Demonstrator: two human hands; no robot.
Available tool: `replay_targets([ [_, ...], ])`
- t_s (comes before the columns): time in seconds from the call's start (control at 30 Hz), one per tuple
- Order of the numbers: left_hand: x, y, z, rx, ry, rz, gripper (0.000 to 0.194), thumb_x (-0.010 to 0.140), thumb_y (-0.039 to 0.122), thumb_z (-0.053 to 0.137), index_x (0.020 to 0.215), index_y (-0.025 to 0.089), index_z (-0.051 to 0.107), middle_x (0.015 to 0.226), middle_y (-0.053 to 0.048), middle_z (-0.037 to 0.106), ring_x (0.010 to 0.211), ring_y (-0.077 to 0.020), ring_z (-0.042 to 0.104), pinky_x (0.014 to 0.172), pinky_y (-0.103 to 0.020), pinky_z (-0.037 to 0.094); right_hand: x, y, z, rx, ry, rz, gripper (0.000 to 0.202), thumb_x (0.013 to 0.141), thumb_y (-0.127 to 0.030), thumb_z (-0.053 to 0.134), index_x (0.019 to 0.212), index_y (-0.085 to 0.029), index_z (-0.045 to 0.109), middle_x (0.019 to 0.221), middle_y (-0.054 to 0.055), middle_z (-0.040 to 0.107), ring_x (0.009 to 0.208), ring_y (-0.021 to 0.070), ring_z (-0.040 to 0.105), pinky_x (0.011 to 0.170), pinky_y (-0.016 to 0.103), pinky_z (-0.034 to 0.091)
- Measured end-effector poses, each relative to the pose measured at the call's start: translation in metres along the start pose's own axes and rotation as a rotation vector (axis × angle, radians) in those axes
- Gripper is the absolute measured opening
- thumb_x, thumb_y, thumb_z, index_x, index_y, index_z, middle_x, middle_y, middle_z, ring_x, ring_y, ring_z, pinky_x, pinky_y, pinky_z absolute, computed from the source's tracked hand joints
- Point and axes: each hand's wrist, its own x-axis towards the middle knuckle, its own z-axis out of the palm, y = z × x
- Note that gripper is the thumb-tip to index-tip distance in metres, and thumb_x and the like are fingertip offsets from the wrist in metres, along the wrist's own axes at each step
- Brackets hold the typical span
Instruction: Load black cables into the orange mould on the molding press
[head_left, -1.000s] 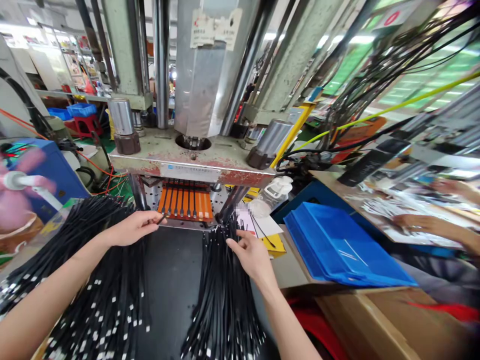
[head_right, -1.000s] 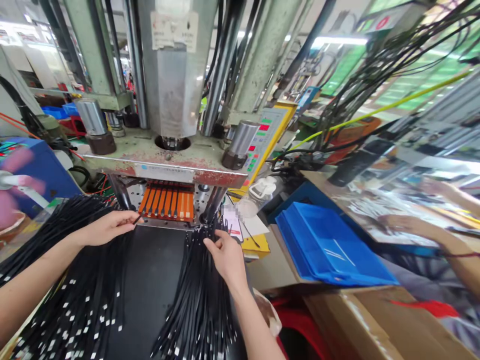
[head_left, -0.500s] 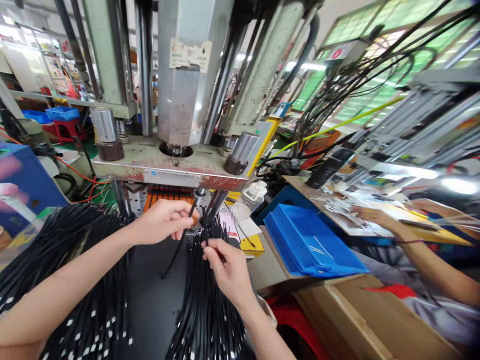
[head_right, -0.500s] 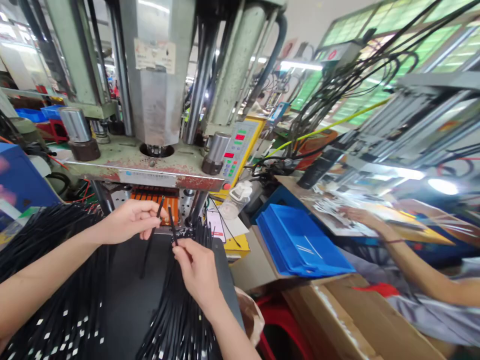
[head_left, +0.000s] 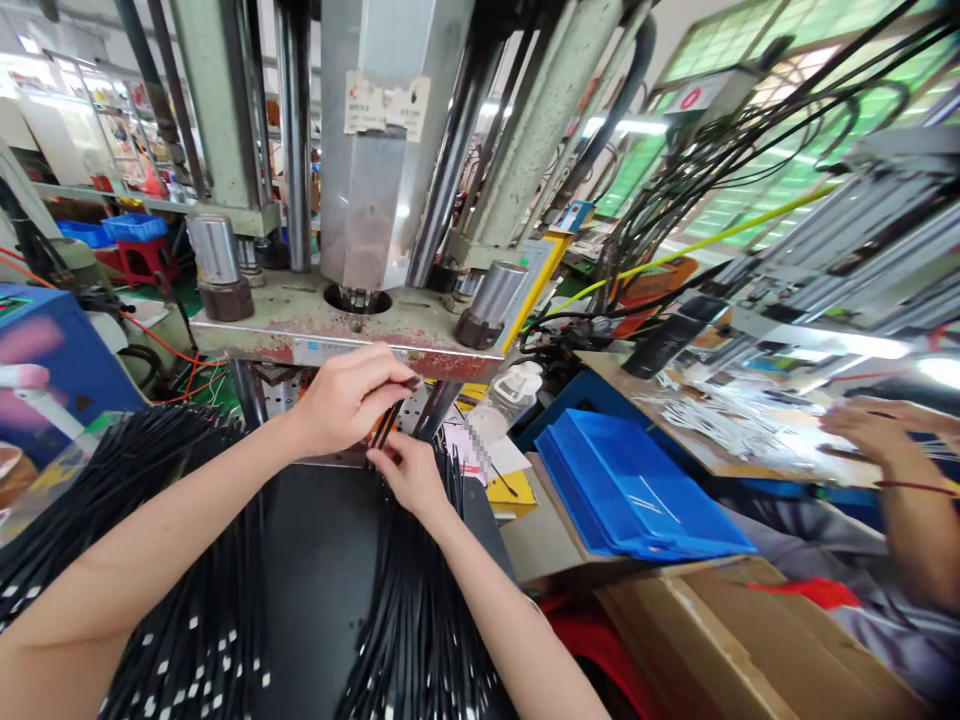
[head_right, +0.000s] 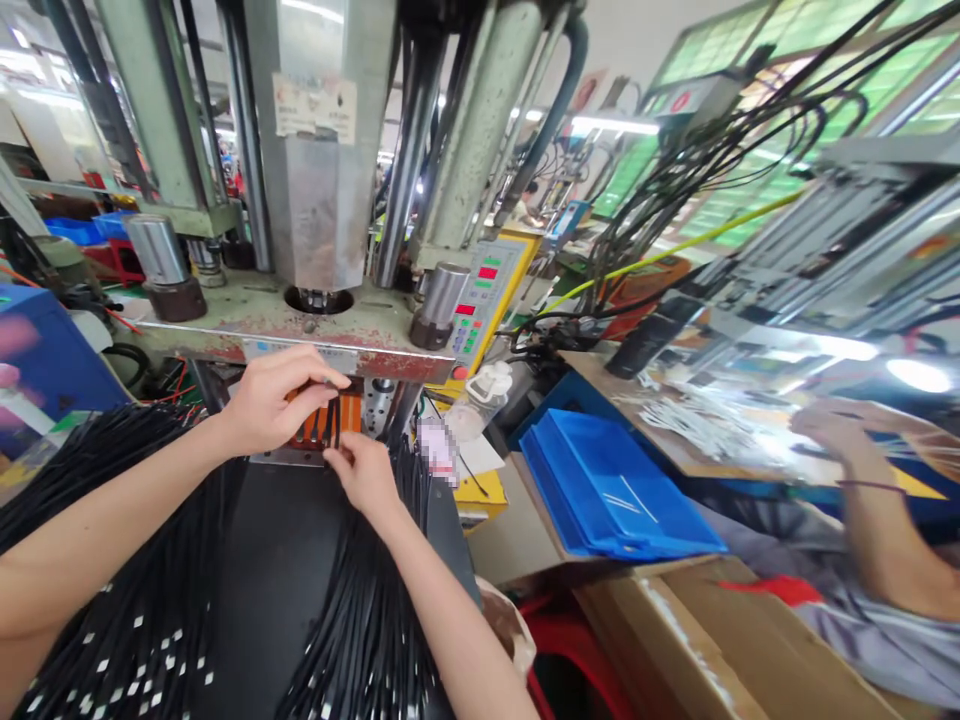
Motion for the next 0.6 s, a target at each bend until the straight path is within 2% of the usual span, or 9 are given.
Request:
replay_targets([
  [0.07,-0.004,-0.008,0.006,-0.027,-0.026,0.077,0.015,0.092,0.018,0.048,0.094,0.017,0.063,0.084,-0.005,0.064,0.079,-0.0145,0.06,0.072,-0.028,0.049,0.027,0.013,-0.001,-0.04,0.079,0.034,0.018,0.083,-0.028,0.058,0.067,-0.019,0.059,0.057,-0.002,0.056,0.055,0.0144,0.051,0.057,0.023,0.038],
  [0.1,-0.009,-0.013,0.011,-0.032,-0.006,0.067,0.013,0.091,0.019,0.049,0.097,0.017,0.061,0.087,-0.006,0.064,0.08,-0.0145,0.06,0.072,-0.028,0.049,0.04,0.019,-0.002,-0.048,0.105,0.054,0.016,0.082,-0.028,0.058,0.069,-0.019,0.061,0.059,-0.001,0.058,0.056,0.0145,0.052,0.058,0.023,0.039],
  [0.17,-0.025,-0.027,0.024,0.009,0.046,-0.046,0.011,0.089,0.021,0.052,0.098,0.017,0.057,0.089,-0.006,0.061,0.077,-0.0142,0.059,0.072,-0.029,0.049,0.059,0.028,-0.004,-0.04,0.115,0.085,0.012,0.081,-0.025,0.058,0.074,-0.019,0.064,0.064,-0.001,0.062,0.059,0.0143,0.055,0.06,0.022,0.04],
  [0.2,-0.035,-0.034,0.03,0.054,0.014,-0.12,0.01,0.089,0.023,0.053,0.096,0.017,0.056,0.088,-0.005,0.06,0.075,-0.014,0.058,0.071,-0.028,0.049,0.065,0.032,-0.003,-0.032,0.107,0.095,0.011,0.081,-0.024,0.058,0.075,-0.018,0.065,0.066,-0.001,0.064,0.061,0.014,0.056,0.061,0.022,0.041],
  [0.27,-0.057,-0.047,0.041,0.16,-0.214,-0.188,0.009,0.09,0.023,0.052,0.095,0.017,0.056,0.09,-0.006,0.062,0.078,-0.0155,0.06,0.075,-0.03,0.05,0.071,0.038,-0.001,-0.023,0.088,0.108,0.01,0.079,-0.023,0.06,0.073,-0.018,0.066,0.065,-0.002,0.064,0.06,0.0132,0.057,0.062,0.022,0.041],
  [0.33,-0.077,-0.056,0.048,0.262,-0.501,-0.117,0.017,0.09,0.021,0.053,0.106,0.016,0.059,0.106,-0.009,0.066,0.099,-0.0201,0.061,0.089,-0.035,0.047,0.069,0.042,0.002,-0.008,0.073,0.123,0.011,0.079,-0.022,0.06,0.07,-0.018,0.066,0.06,-0.002,0.063,0.058,0.0128,0.057,0.061,0.021,0.042],
  [0.37,-0.085,-0.057,0.051,0.309,-0.593,-0.066,0.026,0.089,0.02,0.054,0.115,0.016,0.057,0.118,-0.01,0.064,0.11,-0.0223,0.058,0.097,-0.038,0.043,0.068,0.043,0.002,0.007,0.067,0.136,0.011,0.08,-0.021,0.06,0.071,-0.018,0.066,0.059,-0.003,0.063,0.057,0.0129,0.058,0.061,0.021,0.043],
  [0.47,-0.099,-0.055,0.055,0.428,-0.678,-0.025,0.046,0.09,0.026,0.056,0.133,0.016,0.047,0.139,-0.013,0.051,0.128,-0.0254,0.048,0.108,-0.043,0.033,0.065,0.044,0.0,0.056,0.044,0.185,0.012,0.082,-0.017,0.057,0.081,-0.018,0.07,0.065,-0.001,0.068,0.061,0.0135,0.064,0.066,0.022,0.047],
  [0.6,-0.087,-0.063,0.058,0.476,-0.708,-0.155,0.054,0.096,0.046,0.04,0.141,0.016,0.041,0.146,-0.012,0.044,0.135,-0.0237,0.041,0.115,-0.048,0.02,0.068,0.042,-0.004,-0.037,0.055,0.187,0.021,0.083,-0.01,0.053,0.094,-0.017,0.07,0.084,0.005,0.072,0.079,0.0154,0.068,0.082,0.024,0.048],
])
